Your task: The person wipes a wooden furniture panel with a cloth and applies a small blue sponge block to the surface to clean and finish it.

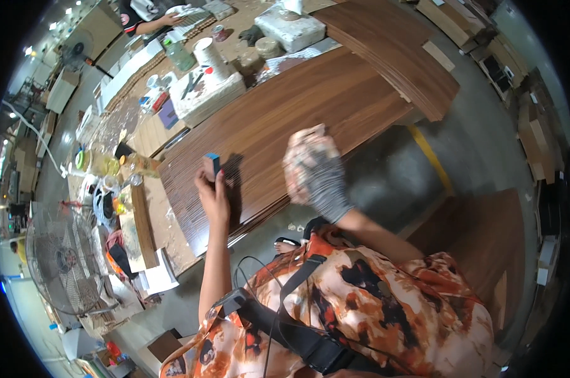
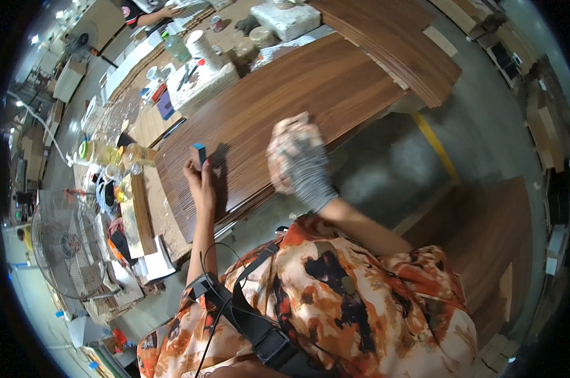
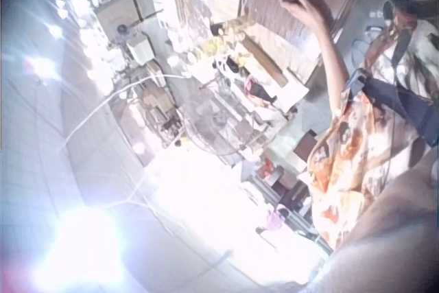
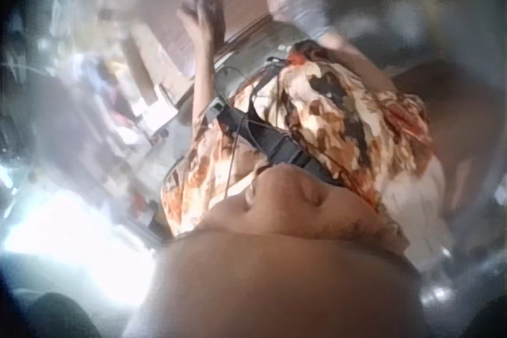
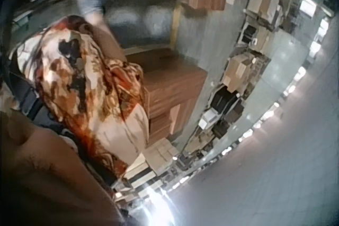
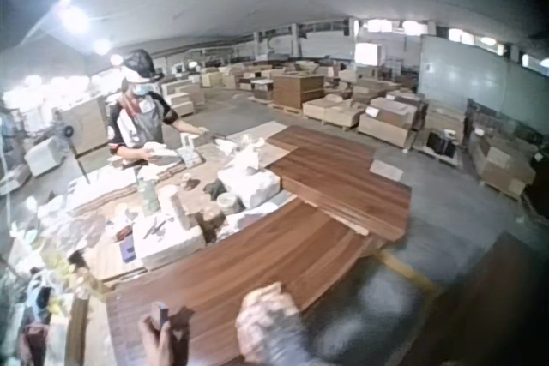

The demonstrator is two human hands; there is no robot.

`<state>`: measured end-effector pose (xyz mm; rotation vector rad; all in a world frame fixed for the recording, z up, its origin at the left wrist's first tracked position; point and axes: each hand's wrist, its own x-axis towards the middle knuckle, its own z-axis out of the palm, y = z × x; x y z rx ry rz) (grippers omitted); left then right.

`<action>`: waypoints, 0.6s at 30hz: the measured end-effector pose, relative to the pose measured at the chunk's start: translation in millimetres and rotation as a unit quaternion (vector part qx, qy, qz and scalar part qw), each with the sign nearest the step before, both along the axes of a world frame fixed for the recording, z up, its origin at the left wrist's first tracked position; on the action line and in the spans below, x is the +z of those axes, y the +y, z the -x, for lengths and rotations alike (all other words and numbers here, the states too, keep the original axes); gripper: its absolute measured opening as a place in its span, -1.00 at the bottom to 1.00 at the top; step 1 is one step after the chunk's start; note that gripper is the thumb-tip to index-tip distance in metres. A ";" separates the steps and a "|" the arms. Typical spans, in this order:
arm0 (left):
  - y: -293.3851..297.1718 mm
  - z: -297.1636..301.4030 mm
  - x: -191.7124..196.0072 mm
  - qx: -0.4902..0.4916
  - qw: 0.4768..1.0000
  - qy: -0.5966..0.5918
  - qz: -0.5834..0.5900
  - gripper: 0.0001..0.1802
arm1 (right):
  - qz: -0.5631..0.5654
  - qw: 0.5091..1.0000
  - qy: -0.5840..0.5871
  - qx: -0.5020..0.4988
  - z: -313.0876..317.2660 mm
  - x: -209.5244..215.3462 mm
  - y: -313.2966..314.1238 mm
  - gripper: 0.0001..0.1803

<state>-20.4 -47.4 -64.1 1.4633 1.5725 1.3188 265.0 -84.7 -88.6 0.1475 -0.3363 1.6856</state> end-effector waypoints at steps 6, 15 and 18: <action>-11.4 6.6 9.6 0.015 0.996 0.081 0.027 -0.38 | -0.222 0.152 -0.912 -0.311 22.9 22.1 -33.3 -0.42; -10.8 7.5 4.6 -0.009 0.999 0.009 0.050 -0.37 | 0.014 0.286 -0.844 -0.453 -212.6 8.1 14.3 -0.44; -10.0 2.4 8.3 -0.005 1.000 -0.002 0.031 -0.41 | 0.029 0.075 -0.879 -0.471 -283.4 -6.0 28.7 -0.46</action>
